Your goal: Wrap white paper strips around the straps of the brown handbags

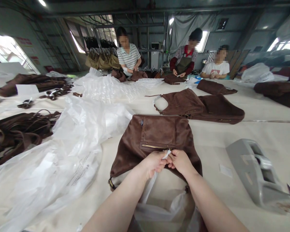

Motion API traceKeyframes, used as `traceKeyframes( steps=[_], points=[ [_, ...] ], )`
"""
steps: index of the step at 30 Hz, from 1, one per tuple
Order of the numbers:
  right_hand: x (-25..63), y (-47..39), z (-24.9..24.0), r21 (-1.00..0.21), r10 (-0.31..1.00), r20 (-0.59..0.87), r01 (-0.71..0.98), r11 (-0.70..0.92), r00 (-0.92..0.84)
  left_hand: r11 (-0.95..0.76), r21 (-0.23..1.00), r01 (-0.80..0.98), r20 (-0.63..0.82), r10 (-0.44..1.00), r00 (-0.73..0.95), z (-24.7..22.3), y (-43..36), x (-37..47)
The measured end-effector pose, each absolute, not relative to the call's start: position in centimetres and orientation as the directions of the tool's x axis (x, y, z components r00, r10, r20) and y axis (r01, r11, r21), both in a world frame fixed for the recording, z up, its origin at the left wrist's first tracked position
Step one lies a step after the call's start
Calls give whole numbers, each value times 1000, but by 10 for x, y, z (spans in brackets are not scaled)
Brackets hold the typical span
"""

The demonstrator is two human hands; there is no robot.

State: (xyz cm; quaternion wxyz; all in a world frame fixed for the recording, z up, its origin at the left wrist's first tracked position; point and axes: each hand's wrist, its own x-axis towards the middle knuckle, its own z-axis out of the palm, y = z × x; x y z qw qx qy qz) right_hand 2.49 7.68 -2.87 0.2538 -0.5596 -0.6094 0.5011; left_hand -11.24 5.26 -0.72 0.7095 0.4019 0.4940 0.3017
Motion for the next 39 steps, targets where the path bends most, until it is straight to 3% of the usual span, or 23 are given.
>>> traceKeyframes(
  steps=[2, 3, 6, 10, 14, 23, 27, 32, 34, 37, 39],
  points=[
    [30, 75, -23, -891, 938, -249, 437, -124, -242, 226, 947, 229, -264, 952, 154, -6, 50, -110],
    [34, 74, -20, -892, 941, -245, 435, -123, -235, 78, 915, 395, -126, 987, 98, -5, 49, -110],
    [46, 72, -15, -929, 952, -237, 331, -164, -194, -214, 601, 770, 174, 975, 135, 2, 44, -110],
    [54, 72, -11, -948, 930, -314, 111, -298, -191, -286, 268, 920, 163, 955, 249, 12, 35, -106],
    [51, 70, -7, -938, 909, -347, 103, -331, -230, -317, 121, 941, 80, 948, 309, 17, 29, -99],
    [47, 65, -8, -945, 939, -255, 265, -192, -232, -309, 270, 912, -23, 945, 327, 16, 26, -90],
    [46, 64, -11, -943, 953, -179, 318, -96, -245, -319, 360, 876, 28, 943, 332, 14, 26, -92],
    [39, 54, -7, -905, 960, -135, 424, -18, -246, -32, 532, 846, -18, 999, 49, 3, 35, -101],
    [35, 51, -7, -894, 955, -152, 447, -23, -255, 20, 613, 790, -48, 999, 12, -1, 40, -104],
    [34, 50, -9, -888, 945, -191, 456, -52, -266, 147, 788, 598, -185, 983, 3, -5, 44, -106],
    [35, 51, -11, -889, 935, -239, 446, -102, -263, 296, 882, 366, -337, 940, 52, -4, 44, -107]
  ],
)
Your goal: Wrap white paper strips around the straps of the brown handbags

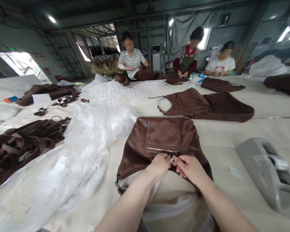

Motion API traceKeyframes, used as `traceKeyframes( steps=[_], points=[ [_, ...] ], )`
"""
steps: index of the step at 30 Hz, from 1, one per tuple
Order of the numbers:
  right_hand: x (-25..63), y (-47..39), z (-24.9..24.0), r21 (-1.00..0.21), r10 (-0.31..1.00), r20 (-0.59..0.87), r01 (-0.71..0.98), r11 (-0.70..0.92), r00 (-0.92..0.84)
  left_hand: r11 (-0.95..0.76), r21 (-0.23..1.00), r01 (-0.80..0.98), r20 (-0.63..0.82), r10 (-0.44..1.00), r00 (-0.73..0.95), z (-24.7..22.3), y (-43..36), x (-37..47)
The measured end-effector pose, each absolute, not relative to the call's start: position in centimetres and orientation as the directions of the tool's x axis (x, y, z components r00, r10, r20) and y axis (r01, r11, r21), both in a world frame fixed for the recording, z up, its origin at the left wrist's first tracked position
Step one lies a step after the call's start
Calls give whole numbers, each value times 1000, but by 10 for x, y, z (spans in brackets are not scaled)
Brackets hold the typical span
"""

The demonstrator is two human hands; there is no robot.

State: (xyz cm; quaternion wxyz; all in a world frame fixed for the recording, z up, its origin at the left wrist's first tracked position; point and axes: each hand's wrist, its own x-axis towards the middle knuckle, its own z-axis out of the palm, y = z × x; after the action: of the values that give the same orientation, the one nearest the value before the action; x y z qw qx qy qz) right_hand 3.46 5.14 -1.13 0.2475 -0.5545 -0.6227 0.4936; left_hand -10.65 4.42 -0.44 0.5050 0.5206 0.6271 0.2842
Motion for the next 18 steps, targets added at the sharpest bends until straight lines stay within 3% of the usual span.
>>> traceKeyframes(
  steps=[2, 5, 9, 11, 15, 18],
  points=[
    [36, 54, -13, -892, 930, -265, 431, -137, -253, 435, 893, 118, -450, 878, 163, -2, 44, -108],
    [37, 58, -15, -901, 932, -268, 406, -152, -245, 605, 785, -135, -521, 762, 384, 2, 45, -114],
    [38, 59, -14, -918, 930, -282, 349, -189, -237, 785, 549, -286, -490, 579, 651, 5, 48, -119],
    [37, 57, -11, -949, 922, -276, 231, -216, -270, 812, 506, -290, -452, 537, 712, 4, 47, -116],
    [36, 52, -3, -895, 831, -339, -122, -430, -440, 691, 710, -134, -438, 583, 685, 7, 36, -106],
    [35, 52, -3, -833, 849, -368, -271, -482, -379, 505, 863, 14, -377, 624, 685, 15, 29, -112]
  ],
)
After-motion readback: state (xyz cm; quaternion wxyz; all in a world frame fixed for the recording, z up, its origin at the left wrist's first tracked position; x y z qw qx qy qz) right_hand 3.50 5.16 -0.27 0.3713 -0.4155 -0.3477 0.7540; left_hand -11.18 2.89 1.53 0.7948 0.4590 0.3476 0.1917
